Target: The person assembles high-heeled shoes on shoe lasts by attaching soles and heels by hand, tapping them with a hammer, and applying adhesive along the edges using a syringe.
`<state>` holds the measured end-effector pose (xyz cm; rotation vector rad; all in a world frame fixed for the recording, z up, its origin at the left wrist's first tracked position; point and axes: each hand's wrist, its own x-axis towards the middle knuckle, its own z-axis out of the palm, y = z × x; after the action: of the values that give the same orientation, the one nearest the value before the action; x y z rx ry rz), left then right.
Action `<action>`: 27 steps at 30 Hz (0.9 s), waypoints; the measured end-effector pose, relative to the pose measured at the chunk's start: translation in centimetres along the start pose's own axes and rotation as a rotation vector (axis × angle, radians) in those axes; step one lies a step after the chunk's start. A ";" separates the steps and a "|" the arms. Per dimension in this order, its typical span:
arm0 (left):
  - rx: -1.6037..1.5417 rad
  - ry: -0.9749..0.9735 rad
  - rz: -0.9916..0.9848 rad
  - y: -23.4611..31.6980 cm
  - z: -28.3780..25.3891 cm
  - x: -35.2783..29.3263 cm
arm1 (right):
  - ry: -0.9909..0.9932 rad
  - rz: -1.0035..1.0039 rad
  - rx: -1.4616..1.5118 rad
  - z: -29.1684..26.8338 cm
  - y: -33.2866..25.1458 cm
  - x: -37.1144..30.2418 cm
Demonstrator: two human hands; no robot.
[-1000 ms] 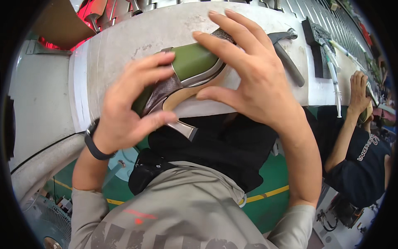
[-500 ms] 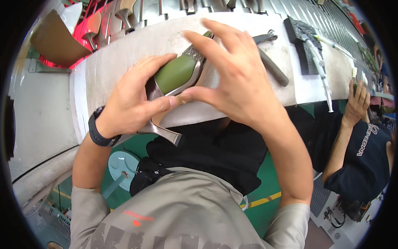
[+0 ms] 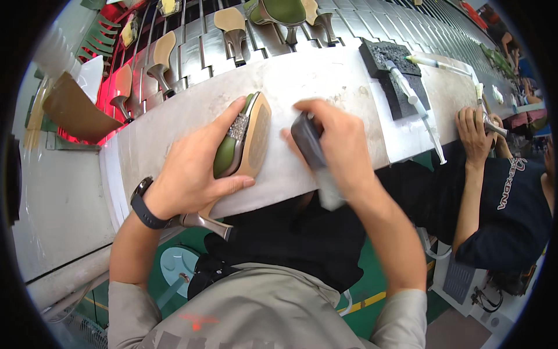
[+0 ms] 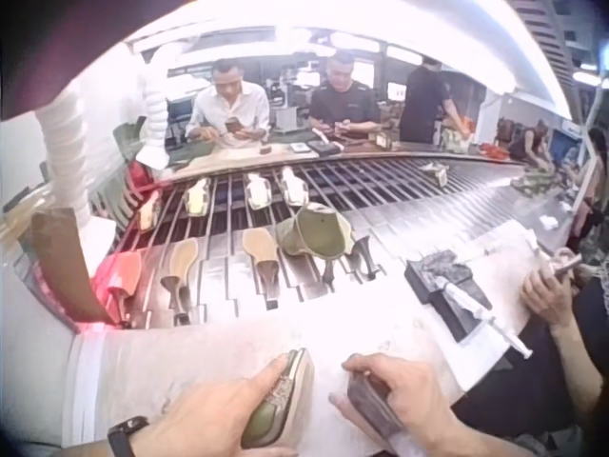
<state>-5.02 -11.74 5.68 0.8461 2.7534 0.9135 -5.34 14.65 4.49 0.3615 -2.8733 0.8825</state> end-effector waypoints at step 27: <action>-0.070 -0.106 -0.002 -0.4 -1.1 0.2 | -0.129 0.310 0.906 -2.2 -5.2 1.2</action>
<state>-5.69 -12.46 6.40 0.8546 2.6159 0.9303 -5.06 11.47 9.33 0.0247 -2.4699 2.2611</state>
